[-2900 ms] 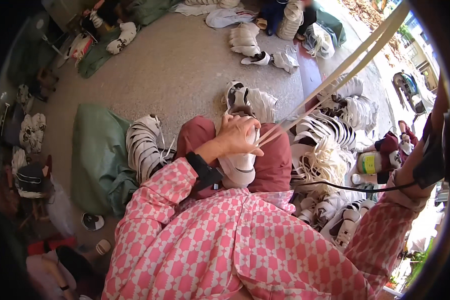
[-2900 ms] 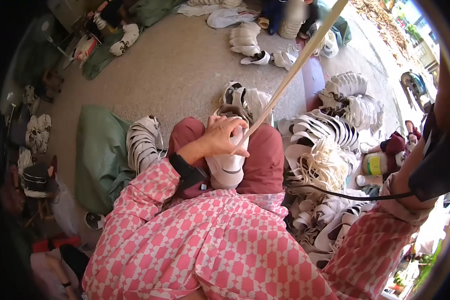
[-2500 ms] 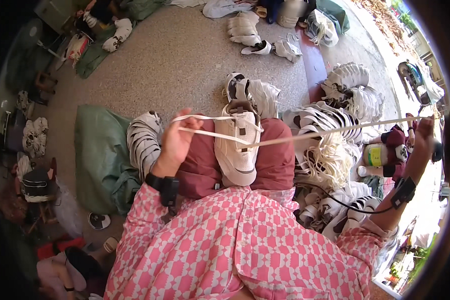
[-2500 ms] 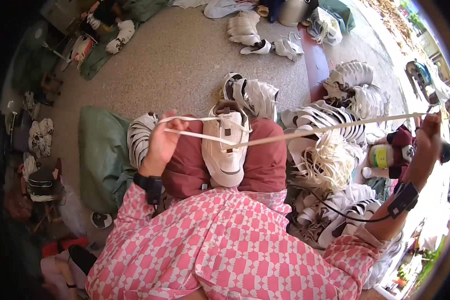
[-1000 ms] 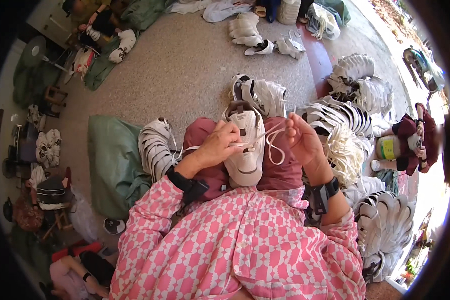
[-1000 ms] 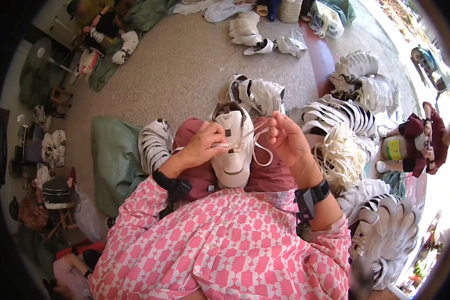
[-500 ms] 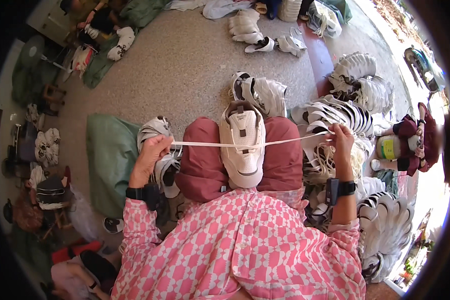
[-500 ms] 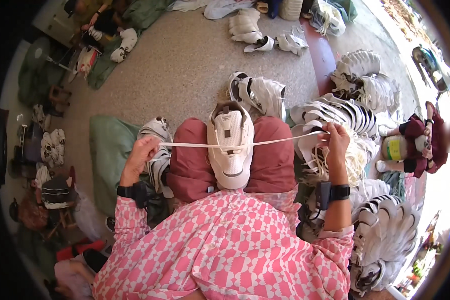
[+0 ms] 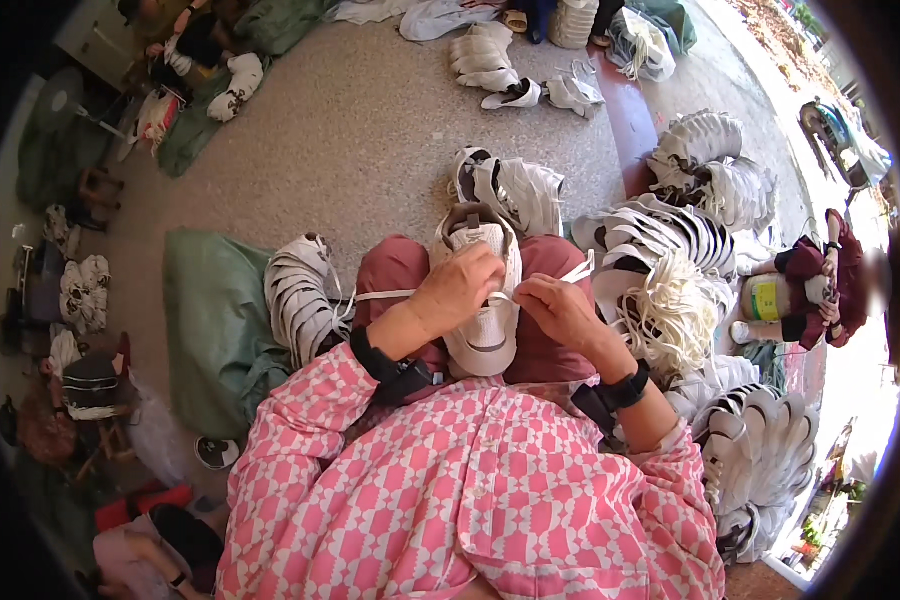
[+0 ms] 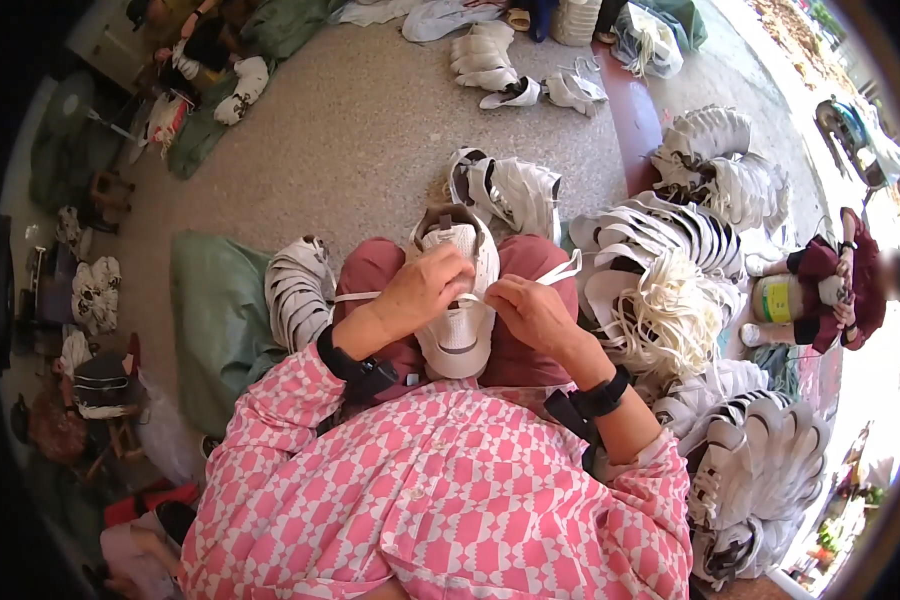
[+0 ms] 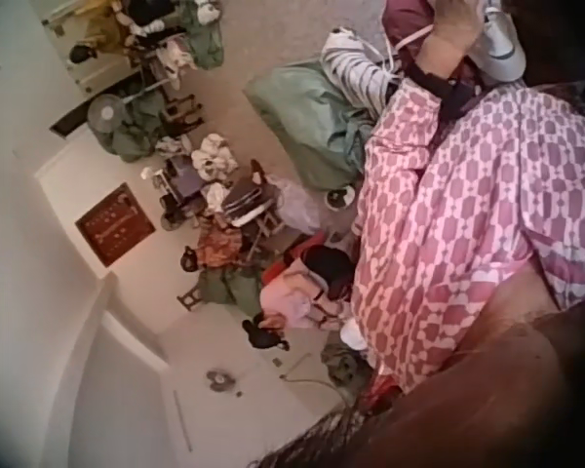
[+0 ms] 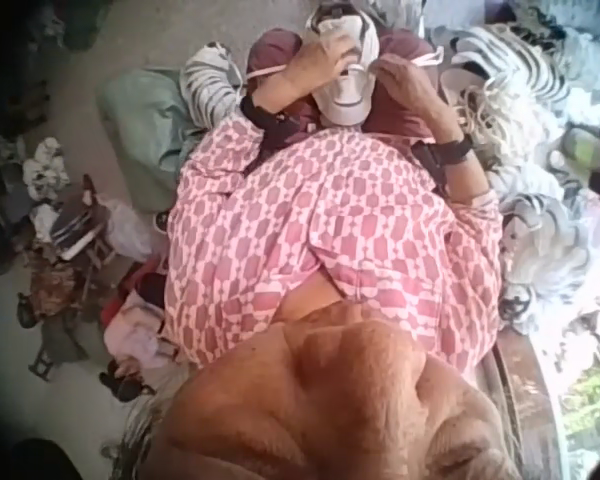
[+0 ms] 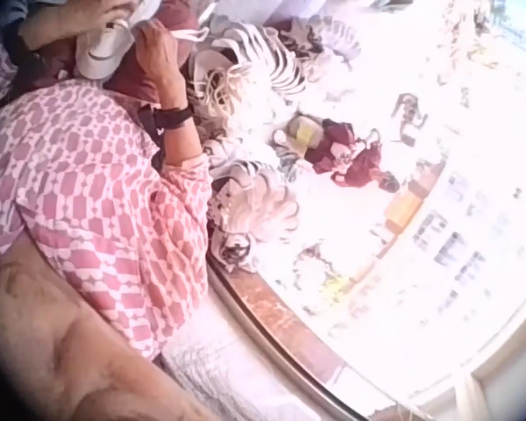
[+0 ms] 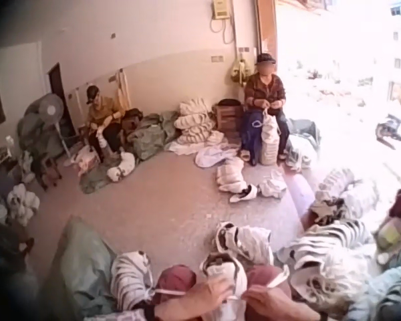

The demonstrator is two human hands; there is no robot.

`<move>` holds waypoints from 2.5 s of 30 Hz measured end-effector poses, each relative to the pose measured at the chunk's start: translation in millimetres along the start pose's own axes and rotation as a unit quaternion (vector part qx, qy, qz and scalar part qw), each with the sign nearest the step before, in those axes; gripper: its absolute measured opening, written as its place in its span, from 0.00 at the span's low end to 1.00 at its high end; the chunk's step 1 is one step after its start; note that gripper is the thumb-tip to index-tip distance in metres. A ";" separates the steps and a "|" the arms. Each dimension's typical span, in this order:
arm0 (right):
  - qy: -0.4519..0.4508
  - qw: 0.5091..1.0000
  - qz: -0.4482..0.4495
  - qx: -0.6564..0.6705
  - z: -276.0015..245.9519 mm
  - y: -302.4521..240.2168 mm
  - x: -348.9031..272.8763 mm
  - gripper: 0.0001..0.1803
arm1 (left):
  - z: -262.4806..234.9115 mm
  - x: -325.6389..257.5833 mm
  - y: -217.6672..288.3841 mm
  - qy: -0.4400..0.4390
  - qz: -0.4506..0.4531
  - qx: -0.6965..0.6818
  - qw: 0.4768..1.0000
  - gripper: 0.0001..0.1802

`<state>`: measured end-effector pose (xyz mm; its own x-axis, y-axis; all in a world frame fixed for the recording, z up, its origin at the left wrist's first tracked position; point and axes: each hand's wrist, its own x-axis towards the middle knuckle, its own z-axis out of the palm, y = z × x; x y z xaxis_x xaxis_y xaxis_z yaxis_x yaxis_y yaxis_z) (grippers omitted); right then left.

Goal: The recorder inserts laces into a shoe while sitting in a factory or workshop environment with several other workers.

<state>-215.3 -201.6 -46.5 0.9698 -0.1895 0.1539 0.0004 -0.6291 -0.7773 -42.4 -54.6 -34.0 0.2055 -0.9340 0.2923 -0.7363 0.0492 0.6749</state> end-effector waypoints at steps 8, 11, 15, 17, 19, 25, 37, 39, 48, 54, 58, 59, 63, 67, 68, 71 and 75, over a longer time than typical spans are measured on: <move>-0.089 0.981 0.121 0.126 -14.8 0.6 6.5 0.07 | 7.9 8.3 -7.8 -0.055 -0.081 -0.111 0.989 0.04; -0.147 0.955 0.192 0.169 -21.5 5.4 10.6 0.07 | 9.5 9.0 -10.3 -0.066 -0.080 -0.097 0.990 0.04; -0.121 0.960 0.142 0.207 -10.5 11.3 12.1 0.08 | 13.2 9.2 -13.8 -0.070 -0.092 -0.112 0.987 0.03; -0.092 0.970 0.117 0.194 -2.9 10.7 13.2 0.06 | 13.9 9.4 -14.5 -0.061 -0.074 -0.100 0.990 0.03; -0.071 0.986 0.093 0.118 -2.9 6.4 13.7 0.07 | 13.7 9.3 -13.9 -0.067 -0.078 -0.092 0.990 0.03; -0.009 0.992 0.003 -0.128 -24.6 -11.7 25.6 0.14 | 15.1 7.6 -11.7 -0.057 -0.062 -0.044 0.995 0.03; -0.100 0.975 -0.152 -0.130 -28.7 8.8 54.0 0.09 | -21.9 3.8 -15.1 0.059 0.131 0.183 0.973 0.04; -0.097 0.974 -0.147 -0.145 -27.2 6.6 54.1 0.08 | -70.8 -0.4 -39.9 0.135 0.047 0.286 0.948 0.03; -0.063 0.980 -0.127 -0.143 -20.3 1.6 50.1 0.06 | -352.0 -93.7 -119.9 0.443 -0.212 0.477 0.729 0.04; -0.009 0.997 -0.075 -0.021 -21.4 -4.3 36.9 0.06 | -218.3 -120.9 -113.3 0.347 -0.277 0.133 0.886 0.15; -0.006 0.990 -0.117 -0.080 -20.0 -9.9 27.5 0.07 | -122.2 -120.9 -62.2 0.058 -0.325 -0.080 0.941 0.07; -0.033 0.989 -0.114 -0.092 -20.0 -11.2 26.1 0.07 | -106.1 -117.0 -49.7 0.005 -0.293 -0.134 0.947 0.07; -0.086 0.986 -0.088 -0.113 -16.8 -15.5 29.4 0.06 | -72.2 -89.4 -26.8 0.071 -0.121 0.032 0.990 0.06; -0.053 0.972 -0.174 -0.148 -12.8 -17.8 37.6 0.06 | -60.0 -70.3 -27.7 0.098 -0.050 0.120 0.987 0.09; -0.034 0.968 -0.185 -0.167 -9.0 -19.3 37.6 0.07 | -57.3 -68.0 -28.7 0.075 -0.053 0.127 0.988 0.09; 0.024 0.948 -0.206 -0.241 1.8 -22.5 34.2 0.07 | -48.0 -61.8 -31.9 0.021 -0.053 0.148 0.987 0.10; 0.136 0.922 -0.221 -0.287 13.1 -21.5 31.5 0.07 | -39.3 -54.1 -32.1 -0.012 -0.066 0.140 0.988 0.10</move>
<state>-181.6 -184.2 -32.9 0.8088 0.0485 0.5860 0.1768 -0.9706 -0.1636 -4.6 8.3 -44.9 0.2986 -0.9341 0.1960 -0.8546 -0.1703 0.4905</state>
